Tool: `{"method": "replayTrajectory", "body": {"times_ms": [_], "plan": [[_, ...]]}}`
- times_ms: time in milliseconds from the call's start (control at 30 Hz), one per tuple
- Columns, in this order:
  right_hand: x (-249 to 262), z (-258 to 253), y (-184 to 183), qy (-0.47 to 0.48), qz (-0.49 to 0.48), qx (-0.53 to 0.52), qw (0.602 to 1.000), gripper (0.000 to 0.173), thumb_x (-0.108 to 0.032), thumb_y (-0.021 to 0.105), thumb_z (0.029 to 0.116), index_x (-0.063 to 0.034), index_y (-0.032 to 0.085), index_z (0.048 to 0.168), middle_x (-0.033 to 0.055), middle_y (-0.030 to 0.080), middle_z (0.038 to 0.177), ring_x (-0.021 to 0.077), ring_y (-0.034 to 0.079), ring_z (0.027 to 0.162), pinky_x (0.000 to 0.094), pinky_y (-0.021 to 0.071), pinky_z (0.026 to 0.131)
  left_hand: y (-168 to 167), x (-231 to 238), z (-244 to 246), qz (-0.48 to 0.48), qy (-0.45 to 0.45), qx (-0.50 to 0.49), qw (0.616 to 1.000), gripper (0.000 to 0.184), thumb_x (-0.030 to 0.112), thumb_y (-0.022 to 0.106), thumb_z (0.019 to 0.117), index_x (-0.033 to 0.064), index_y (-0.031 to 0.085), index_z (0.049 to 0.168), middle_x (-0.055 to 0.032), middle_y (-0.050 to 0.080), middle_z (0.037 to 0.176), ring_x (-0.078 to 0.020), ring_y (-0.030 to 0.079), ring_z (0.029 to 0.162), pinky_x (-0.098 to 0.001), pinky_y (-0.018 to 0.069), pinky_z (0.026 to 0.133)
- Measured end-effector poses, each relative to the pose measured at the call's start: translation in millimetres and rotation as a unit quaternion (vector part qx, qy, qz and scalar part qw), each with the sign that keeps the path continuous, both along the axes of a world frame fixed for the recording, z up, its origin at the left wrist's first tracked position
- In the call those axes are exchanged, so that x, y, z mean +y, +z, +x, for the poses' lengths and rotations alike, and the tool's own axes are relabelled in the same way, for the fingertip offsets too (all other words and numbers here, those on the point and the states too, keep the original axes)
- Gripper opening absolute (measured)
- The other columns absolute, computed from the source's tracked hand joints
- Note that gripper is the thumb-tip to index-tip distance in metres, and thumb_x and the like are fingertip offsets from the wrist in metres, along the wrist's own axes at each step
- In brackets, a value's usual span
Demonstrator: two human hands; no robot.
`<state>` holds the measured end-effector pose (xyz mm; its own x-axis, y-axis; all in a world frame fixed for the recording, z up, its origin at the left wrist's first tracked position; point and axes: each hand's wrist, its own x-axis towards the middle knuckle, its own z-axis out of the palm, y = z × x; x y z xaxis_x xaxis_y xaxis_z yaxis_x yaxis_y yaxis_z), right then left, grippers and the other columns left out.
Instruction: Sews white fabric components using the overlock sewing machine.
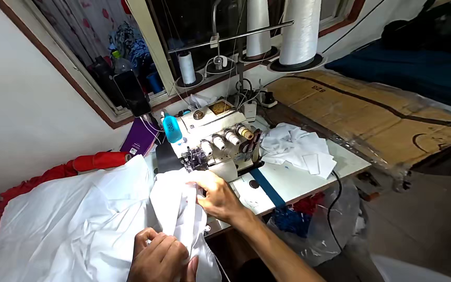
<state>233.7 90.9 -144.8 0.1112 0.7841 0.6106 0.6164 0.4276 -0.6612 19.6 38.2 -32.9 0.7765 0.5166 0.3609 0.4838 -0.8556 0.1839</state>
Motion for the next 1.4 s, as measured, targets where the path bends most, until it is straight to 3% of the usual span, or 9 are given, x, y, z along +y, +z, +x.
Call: {"method": "replayTrajectory", "body": {"times_ms": [233,500,600,700,833,967,1067,1167,1400], "plan": [[7.1,9.3,-8.3,0.067,0.032,0.007,0.997,0.015,-0.011,0.067,0.0916,-0.0132,0.081,0.087,-0.0019,0.077,0.089,0.0110,0.069,0.088,0.0281,0.0539,0.082,-6.2,-5.4,-1.8,-0.032,0.049,0.031,0.998,0.018,0.016,0.064,0.0976,0.0019,0.075,0.093,-0.0105,0.072,0.077,-0.0224,0.068,0.071,-0.0443,0.0488,0.079],[-9.4,-16.2,-18.5,-0.082,0.098,0.067,0.990,0.014,-0.017,0.078,0.0810,-0.0087,0.068,0.077,0.0036,0.070,0.083,0.0134,0.067,0.085,0.0248,0.0548,0.078,-27.3,-14.7,11.6,-0.002,0.032,0.056,0.998,0.028,0.024,0.063,0.0968,0.0057,0.067,0.077,-0.0080,0.064,0.065,-0.0217,0.063,0.063,-0.0433,0.0467,0.076],[-26.2,-26.9,-12.2,-0.164,-0.051,0.167,0.971,0.020,-0.010,0.076,0.0777,-0.0006,0.069,0.094,0.0088,0.069,0.092,0.0142,0.067,0.081,0.0278,0.0574,0.073,-27.7,-13.2,7.5,0.003,0.032,0.062,0.998,0.030,0.025,0.061,0.0980,0.0064,0.066,0.075,-0.0079,0.062,0.064,-0.0220,0.061,0.062,-0.0430,0.0456,0.077],[-42.0,-24.7,-1.4,-0.042,-0.255,0.429,0.866,0.036,0.003,0.065,0.0814,-0.0019,0.064,0.117,0.0060,0.069,0.100,0.0113,0.068,0.085,0.0286,0.0574,0.075,-26.8,-14.2,6.7,0.004,0.037,0.061,0.997,0.031,0.026,0.060,0.0986,0.0063,0.066,0.075,-0.0079,0.062,0.064,-0.0219,0.061,0.062,-0.0428,0.0454,0.079],[-43.4,-46.5,-7.5,0.165,-0.206,0.677,0.687,0.032,0.007,0.051,0.0797,0.0001,0.064,0.108,0.0061,0.072,0.086,0.0102,0.069,0.075,0.0288,0.0587,0.068,-22.6,-18.4,19.3,0.006,0.026,0.056,0.998,0.030,0.025,0.061,0.0983,0.0061,0.066,0.076,-0.0077,0.062,0.065,-0.0216,0.062,0.063,-0.0423,0.0461,0.079],[-50.7,-76.9,-23.3,0.345,-0.126,0.748,0.553,0.012,-0.020,0.063,0.0948,-0.0201,0.071,0.086,-0.0079,0.072,0.075,-0.0013,0.069,0.070,0.0185,0.0580,0.069,-30.0,-23.1,29.4,0.037,0.008,0.072,0.997,0.032,0.026,0.058,0.0984,0.0077,0.065,0.073,-0.0065,0.059,0.063,-0.0216,0.059,0.061,-0.0411,0.0447,0.078],[-39.9,-66.0,-9.9,0.182,-0.228,0.685,0.667,0.013,0.003,0.054,0.0905,-0.0036,0.061,0.099,0.0030,0.070,0.079,0.0090,0.069,0.072,0.0276,0.0597,0.069,-31.9,-21.5,12.6,0.044,0.025,0.098,0.994,0.033,0.027,0.057,0.0998,0.0071,0.065,0.074,-0.0076,0.061,0.064,-0.0229,0.061,0.063,-0.0422,0.0463,0.079],[-54.6,-49.2,-15.1,0.062,-0.297,0.508,0.806,0.016,-0.001,0.060,0.0937,-0.0022,0.070,0.106,0.0021,0.072,0.085,0.0080,0.069,0.076,0.0276,0.0586,0.072,-44.8,-24.9,4.0,0.037,0.036,0.104,0.993,0.030,0.025,0.058,0.0994,0.0069,0.066,0.077,-0.0081,0.063,0.068,-0.0238,0.063,0.067,-0.0424,0.0475,0.078],[-121.1,-53.6,-8.8,0.035,-0.297,0.470,0.830,0.015,-0.011,0.063,0.0922,-0.0062,0.073,0.103,-0.0026,0.070,0.077,0.0043,0.065,0.068,0.0248,0.0557,0.065,-63.8,-37.1,16.6,0.094,0.048,0.079,0.991,0.027,0.022,0.057,0.0966,0.0093,0.065,0.074,-0.0045,0.060,0.065,-0.0199,0.061,0.065,-0.0379,0.0466,0.077]]}}
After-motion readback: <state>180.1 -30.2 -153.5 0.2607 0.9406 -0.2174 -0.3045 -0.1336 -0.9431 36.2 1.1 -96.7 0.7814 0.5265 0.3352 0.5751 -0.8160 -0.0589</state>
